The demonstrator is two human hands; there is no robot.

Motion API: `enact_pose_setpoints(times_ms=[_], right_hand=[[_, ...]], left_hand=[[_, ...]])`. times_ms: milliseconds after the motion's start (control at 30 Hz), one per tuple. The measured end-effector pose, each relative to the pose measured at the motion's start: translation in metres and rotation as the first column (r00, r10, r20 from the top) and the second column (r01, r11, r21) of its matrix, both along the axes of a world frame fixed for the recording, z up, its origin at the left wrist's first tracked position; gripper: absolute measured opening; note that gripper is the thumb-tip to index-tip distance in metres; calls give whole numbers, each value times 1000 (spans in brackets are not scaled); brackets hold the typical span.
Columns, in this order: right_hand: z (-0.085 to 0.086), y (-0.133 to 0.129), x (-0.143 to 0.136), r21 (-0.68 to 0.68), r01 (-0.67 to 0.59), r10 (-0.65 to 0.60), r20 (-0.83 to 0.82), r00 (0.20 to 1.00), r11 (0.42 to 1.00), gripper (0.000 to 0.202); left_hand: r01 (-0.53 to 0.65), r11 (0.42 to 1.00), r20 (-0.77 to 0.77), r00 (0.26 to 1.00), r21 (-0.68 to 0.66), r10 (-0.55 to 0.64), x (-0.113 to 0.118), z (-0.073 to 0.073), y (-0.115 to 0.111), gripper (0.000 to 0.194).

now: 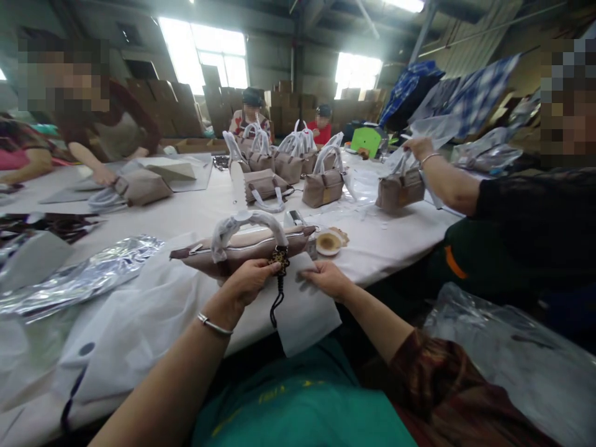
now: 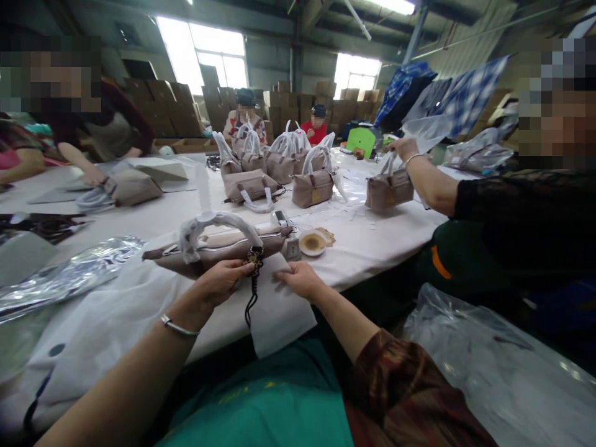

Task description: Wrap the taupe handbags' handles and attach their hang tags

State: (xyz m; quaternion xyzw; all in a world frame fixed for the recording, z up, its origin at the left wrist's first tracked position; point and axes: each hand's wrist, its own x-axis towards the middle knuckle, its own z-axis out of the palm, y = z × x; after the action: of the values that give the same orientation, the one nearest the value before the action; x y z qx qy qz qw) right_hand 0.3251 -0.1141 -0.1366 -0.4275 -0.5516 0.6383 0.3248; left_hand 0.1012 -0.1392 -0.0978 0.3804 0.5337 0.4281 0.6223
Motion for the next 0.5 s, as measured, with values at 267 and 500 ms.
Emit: enact_pose_setpoints(times_ms=[267,500], right_hand=[[-7,12,-27,-45,130,-138,-261,955,990,41],[-20,18,-29,-178,179,-226,-292,929,968,29]], left_hand=[[-77,990,-76,995,-121,68,-3,30,14,29],[-131,966,-242,967,-223,76,-12,37,27,22]])
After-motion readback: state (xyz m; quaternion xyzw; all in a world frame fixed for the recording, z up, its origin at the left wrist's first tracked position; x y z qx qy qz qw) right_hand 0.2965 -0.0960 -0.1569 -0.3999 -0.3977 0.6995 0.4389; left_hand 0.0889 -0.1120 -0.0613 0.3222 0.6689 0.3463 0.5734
